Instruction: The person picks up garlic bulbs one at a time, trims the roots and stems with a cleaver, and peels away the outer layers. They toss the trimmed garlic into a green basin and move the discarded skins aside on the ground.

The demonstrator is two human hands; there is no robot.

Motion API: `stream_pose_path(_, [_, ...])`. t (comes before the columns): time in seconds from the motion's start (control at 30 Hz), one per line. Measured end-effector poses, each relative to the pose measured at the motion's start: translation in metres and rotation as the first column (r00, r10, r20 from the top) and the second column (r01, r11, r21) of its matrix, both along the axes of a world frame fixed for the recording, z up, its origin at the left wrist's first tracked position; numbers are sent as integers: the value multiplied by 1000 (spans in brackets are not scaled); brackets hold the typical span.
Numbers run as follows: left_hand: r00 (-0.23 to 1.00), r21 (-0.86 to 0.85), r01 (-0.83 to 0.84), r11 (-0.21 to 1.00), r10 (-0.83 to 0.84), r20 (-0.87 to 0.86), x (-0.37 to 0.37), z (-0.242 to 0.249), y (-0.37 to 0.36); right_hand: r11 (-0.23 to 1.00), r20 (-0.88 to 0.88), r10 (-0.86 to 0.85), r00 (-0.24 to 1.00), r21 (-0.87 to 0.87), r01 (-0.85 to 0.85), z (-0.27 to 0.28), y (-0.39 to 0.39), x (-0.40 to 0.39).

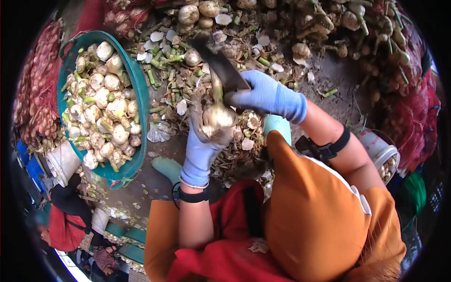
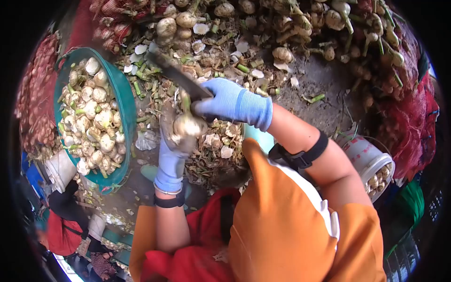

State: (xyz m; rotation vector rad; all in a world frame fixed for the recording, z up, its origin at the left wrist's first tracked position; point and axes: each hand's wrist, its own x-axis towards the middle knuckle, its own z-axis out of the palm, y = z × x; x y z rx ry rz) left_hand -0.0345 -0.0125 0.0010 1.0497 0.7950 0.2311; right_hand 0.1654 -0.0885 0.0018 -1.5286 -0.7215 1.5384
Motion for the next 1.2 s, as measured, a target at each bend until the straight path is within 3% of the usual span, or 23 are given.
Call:
stream_pose_path(0.03, [931,-329,59,943,66,358,-32,-44,7,995,94,92,991,31,-95,21,2,3])
stream_pose_path(0.07, [975,-316,-58,947,122,184,-27,-34,4,953,428,106,897,212,-214,18,3,-3])
stream_pose_path(0.1, [983,-279,-174,944,185,15,-20,-24,1,948,560,199,804,100,-304,21,2,-3])
stream_pose_path(0.17, [999,-108,-53,993,53,-3,-31,-29,5,942,720,171,673,80,-325,37,-3,4])
stream_pose_path(0.23, [979,-322,-170,931,198,56,-23,-12,9,941,765,150,626,83,-327,25,-11,8])
stream_pose_path(0.27, [985,-133,-173,976,168,-45,-13,14,7,938,814,123,568,92,-335,15,-15,15])
stream_pose_path(0.3, [979,46,-71,996,79,-189,-22,-1,13,946,824,254,506,-104,-307,-10,-25,26])
stream_pose_path(0.33, [980,30,-108,994,112,-164,-22,8,15,868,717,496,491,-414,-273,-29,-28,42])
stream_pose_path(0.5, [978,89,-161,983,171,-120,-31,20,25,976,689,163,707,-219,-12,-29,-56,46])
stream_pose_path(0.57, [974,415,-30,910,119,-191,-35,10,31,930,520,270,810,-360,-78,-44,-52,42])
stream_pose_path(0.63, [988,587,-42,809,122,-98,-21,7,36,977,393,78,916,-212,8,-58,-53,29])
stream_pose_path(0.67, [990,356,-118,927,136,-24,-9,-6,50,994,512,-25,859,-81,77,-82,-58,23])
stream_pose_path(0.7, [988,95,-157,983,157,10,12,-18,53,968,285,-173,943,-129,216,-88,-62,17])
stream_pose_path(0.77, [977,629,209,749,-189,-100,71,4,32,919,177,-347,921,-134,372,-106,-63,13])
stream_pose_path(0.8, [976,480,185,858,-218,14,106,29,4,865,101,-434,895,-232,445,-78,-72,15])
stream_pose_path(0.83, [839,225,393,892,-448,310,117,40,-8,809,11,-515,857,-324,490,-50,-72,15])
stream_pose_path(0.87, [782,121,567,815,-578,232,148,103,-43,798,15,-530,848,-330,505,-49,-75,11])
stream_pose_path(0.9, [441,151,844,514,-826,350,156,118,-44,805,25,-516,856,-326,495,-49,-77,11])
stream_pose_path(0.97, [525,231,756,612,-778,345,157,142,-71,828,55,-471,881,-316,463,-59,-78,18])
stream_pose_path(1.03, [690,194,683,704,-709,142,177,113,-29,854,66,-427,902,-300,426,-78,-71,23])
stream_pose_path(1.13, [896,578,365,730,-444,-4,166,-15,72,805,150,-523,839,-239,544,-113,-71,27])
stream_pose_path(1.17, [922,800,364,477,-306,-237,138,-101,140,796,159,-535,830,-233,558,-117,-71,29])
stream_pose_path(1.2, [808,814,535,226,-420,-414,124,-117,161,794,155,-538,829,-238,560,-117,-72,30])
